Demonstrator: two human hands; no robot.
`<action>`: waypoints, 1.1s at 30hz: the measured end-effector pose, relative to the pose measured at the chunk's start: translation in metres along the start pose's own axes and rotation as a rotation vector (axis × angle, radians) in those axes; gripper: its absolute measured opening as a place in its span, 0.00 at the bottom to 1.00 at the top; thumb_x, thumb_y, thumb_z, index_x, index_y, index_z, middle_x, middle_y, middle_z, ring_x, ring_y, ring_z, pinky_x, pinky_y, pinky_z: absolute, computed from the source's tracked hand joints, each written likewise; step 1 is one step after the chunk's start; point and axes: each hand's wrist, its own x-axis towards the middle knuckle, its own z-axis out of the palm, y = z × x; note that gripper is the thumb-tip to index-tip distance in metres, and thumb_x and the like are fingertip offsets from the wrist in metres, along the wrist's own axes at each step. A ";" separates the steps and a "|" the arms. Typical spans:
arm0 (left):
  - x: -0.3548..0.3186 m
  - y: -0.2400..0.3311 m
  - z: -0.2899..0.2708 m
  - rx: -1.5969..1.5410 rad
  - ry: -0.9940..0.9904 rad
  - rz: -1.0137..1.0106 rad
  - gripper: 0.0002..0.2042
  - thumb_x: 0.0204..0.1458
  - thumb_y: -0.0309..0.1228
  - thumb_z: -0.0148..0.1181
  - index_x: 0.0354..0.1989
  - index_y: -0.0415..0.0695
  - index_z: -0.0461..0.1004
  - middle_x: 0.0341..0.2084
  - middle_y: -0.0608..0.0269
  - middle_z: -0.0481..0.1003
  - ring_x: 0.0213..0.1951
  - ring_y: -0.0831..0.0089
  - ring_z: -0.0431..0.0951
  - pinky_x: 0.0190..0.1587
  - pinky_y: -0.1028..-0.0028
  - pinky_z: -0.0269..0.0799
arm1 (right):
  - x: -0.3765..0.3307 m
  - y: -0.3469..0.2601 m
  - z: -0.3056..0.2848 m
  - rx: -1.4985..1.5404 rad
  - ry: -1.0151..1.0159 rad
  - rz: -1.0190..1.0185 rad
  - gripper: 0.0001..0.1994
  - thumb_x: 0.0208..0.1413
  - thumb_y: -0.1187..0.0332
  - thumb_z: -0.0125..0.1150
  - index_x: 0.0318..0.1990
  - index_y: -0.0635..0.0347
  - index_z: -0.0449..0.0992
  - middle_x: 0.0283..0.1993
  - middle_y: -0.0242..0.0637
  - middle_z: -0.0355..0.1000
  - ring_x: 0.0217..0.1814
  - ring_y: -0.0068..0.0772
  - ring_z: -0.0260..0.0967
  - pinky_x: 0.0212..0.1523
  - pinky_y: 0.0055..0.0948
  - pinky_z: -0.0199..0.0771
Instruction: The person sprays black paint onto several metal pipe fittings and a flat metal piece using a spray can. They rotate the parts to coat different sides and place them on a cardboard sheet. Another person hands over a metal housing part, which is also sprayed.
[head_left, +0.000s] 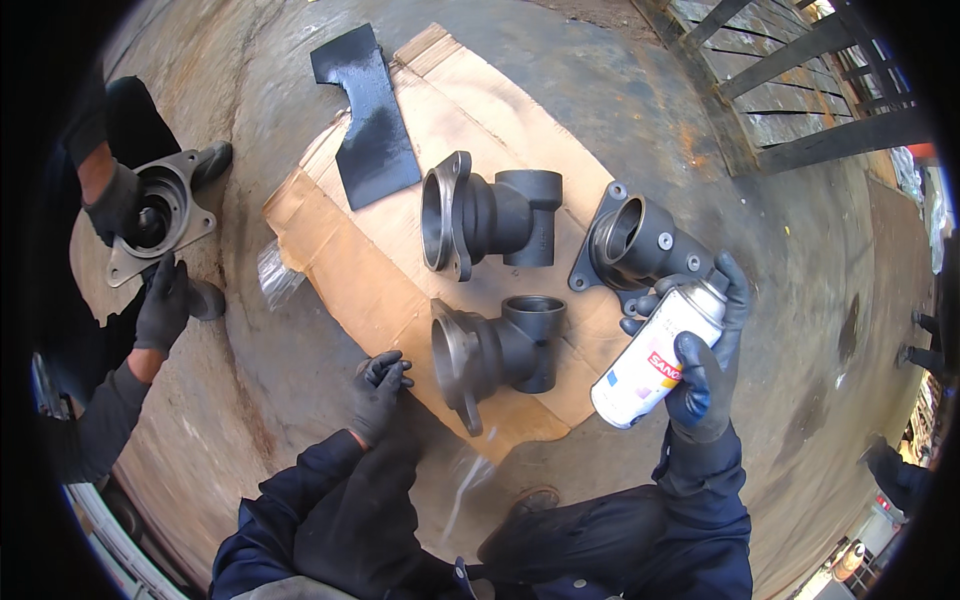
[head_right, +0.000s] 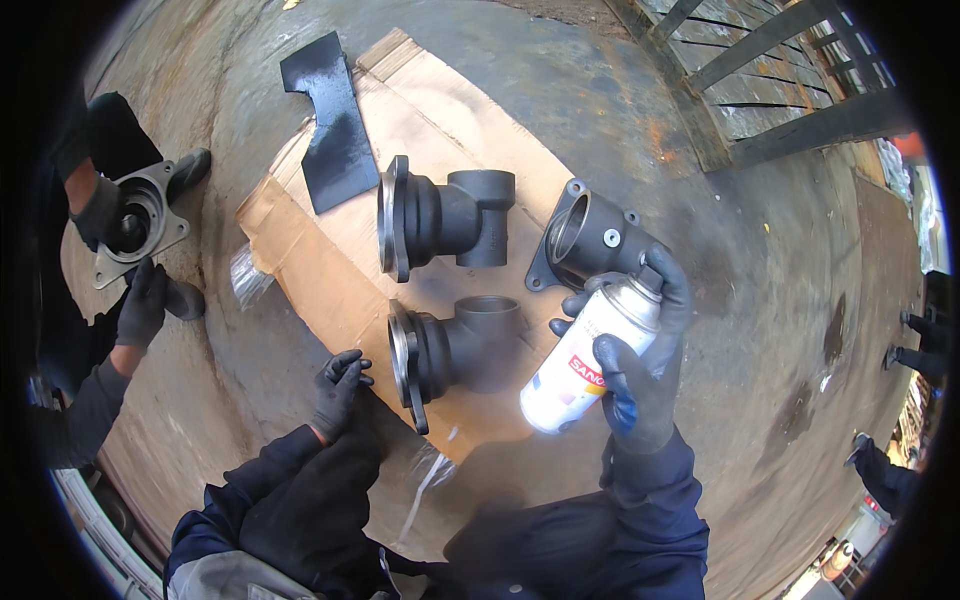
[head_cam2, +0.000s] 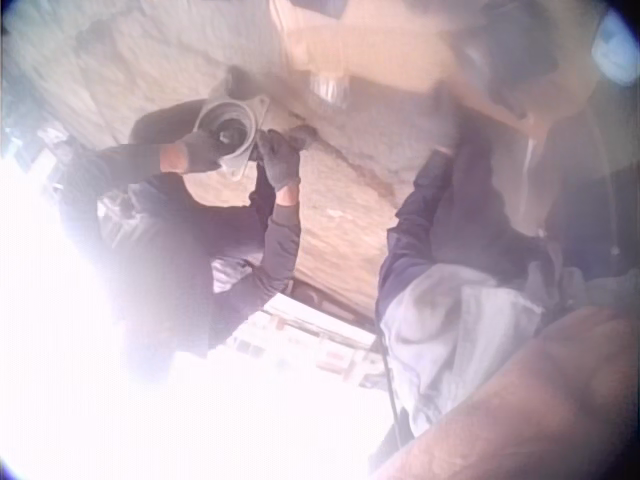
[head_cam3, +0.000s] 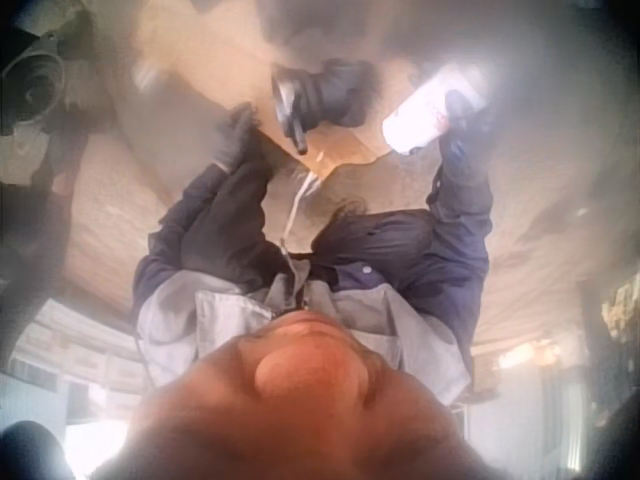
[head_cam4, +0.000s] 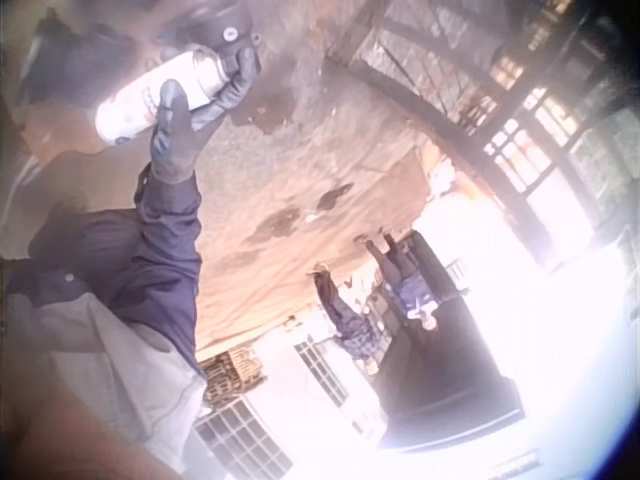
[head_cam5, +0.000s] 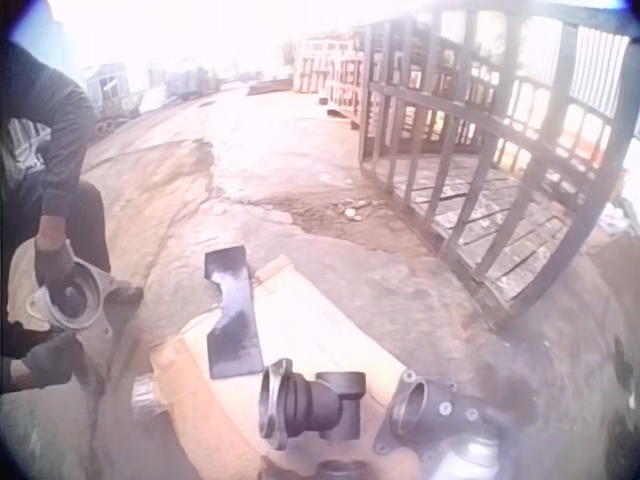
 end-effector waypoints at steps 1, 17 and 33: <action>-0.003 -0.005 0.000 0.025 -0.011 0.002 0.15 0.72 0.27 0.62 0.62 0.33 0.76 0.47 0.55 0.84 0.41 0.73 0.85 0.47 0.72 0.85 | 0.003 0.001 0.004 0.005 -0.012 -0.003 0.46 0.62 0.64 0.70 0.84 0.50 0.51 0.61 0.48 0.74 0.53 0.40 0.82 0.53 0.42 0.90; -0.003 0.003 0.012 0.292 0.035 0.156 0.11 0.64 0.22 0.69 0.53 0.32 0.82 0.31 0.64 0.81 0.28 0.80 0.80 0.32 0.76 0.76 | 0.012 0.048 0.065 -1.058 -0.217 -0.304 0.37 0.57 0.70 0.79 0.75 0.56 0.71 0.57 0.47 0.73 0.59 0.48 0.77 0.61 0.43 0.78; -0.001 0.007 0.009 0.332 -0.014 0.130 0.13 0.65 0.22 0.68 0.56 0.35 0.81 0.36 0.64 0.83 0.31 0.81 0.81 0.34 0.78 0.77 | 0.020 0.059 0.069 -1.124 -0.222 -0.229 0.37 0.59 0.67 0.76 0.75 0.57 0.68 0.63 0.50 0.73 0.62 0.50 0.79 0.62 0.42 0.80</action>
